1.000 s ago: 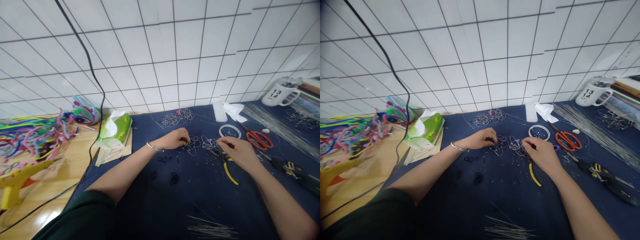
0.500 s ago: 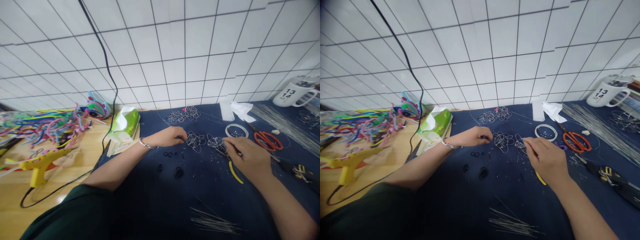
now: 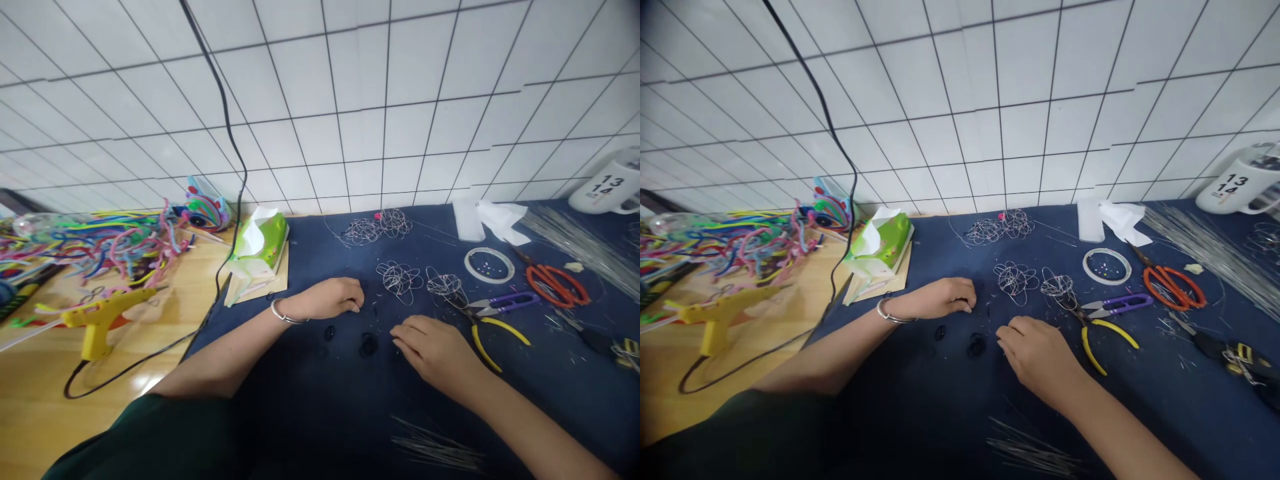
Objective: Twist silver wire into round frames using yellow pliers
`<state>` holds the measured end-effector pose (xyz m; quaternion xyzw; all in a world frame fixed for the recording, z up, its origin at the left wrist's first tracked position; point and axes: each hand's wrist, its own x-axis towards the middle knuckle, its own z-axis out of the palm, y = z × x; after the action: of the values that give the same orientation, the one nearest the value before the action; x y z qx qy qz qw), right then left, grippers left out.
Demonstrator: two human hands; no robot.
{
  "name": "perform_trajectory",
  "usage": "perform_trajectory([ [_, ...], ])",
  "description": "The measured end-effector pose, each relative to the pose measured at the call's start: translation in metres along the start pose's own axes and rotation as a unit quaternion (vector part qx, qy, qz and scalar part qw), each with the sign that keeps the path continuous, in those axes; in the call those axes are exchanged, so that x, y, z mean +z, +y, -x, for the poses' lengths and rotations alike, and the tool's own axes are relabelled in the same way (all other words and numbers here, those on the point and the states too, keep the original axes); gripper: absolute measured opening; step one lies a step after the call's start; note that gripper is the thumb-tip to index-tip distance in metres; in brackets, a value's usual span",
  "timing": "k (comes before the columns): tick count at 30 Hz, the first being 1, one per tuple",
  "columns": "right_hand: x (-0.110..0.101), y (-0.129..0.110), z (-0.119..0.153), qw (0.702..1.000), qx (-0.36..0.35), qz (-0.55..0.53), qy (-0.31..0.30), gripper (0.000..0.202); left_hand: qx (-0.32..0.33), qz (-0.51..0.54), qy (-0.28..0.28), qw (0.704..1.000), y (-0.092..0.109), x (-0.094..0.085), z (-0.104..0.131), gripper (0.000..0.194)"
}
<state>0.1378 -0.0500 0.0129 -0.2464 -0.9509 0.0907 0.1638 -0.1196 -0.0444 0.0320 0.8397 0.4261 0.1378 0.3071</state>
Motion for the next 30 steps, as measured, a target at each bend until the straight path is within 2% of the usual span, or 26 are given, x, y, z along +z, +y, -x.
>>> perform_trajectory([
  [3, 0.005, 0.0, -0.001, 1.0, 0.008, -0.018, -0.022, 0.018, -0.044, 0.082, -0.002, 0.996, 0.002, -0.005, 0.005, 0.013],
  [6, 0.008, -0.001, -0.002, 0.998, 0.024, -0.052, -0.027, 0.017, -0.097, 0.23, -0.011, 0.968, 0.005, -0.004, 0.008, 0.013],
  [9, 0.008, -0.004, -0.004, 0.994, 0.058, -0.094, -0.015, 0.017, -0.11, 0.302, -0.012, 0.947, 0.011, 0.0, 0.008, 0.013],
  [13, 0.008, -0.008, -0.009, 0.986, 0.084, -0.14, 0.034, 0.017, -0.104, 0.295, 0.02, 0.95, 0.023, 0.004, 0.006, 0.008],
  [18, 0.007, -0.016, -0.014, 0.975, 0.075, -0.175, 0.114, 0.016, -0.1, 0.317, 0.071, 0.94, 0.041, 0.013, 0.001, 0.014],
  [23, 0.002, -0.017, -0.011, 0.974, 0.069, -0.165, 0.141, 0.008, -0.095, 0.321, 0.043, 0.941, 0.052, 0.018, -0.01, 0.015],
  [30, -0.01, -0.003, -0.004, 0.974, 0.116, -0.115, 0.157, 0.006, -0.034, 0.243, 0.036, 0.969, 0.061, 0.015, -0.035, 0.015],
])
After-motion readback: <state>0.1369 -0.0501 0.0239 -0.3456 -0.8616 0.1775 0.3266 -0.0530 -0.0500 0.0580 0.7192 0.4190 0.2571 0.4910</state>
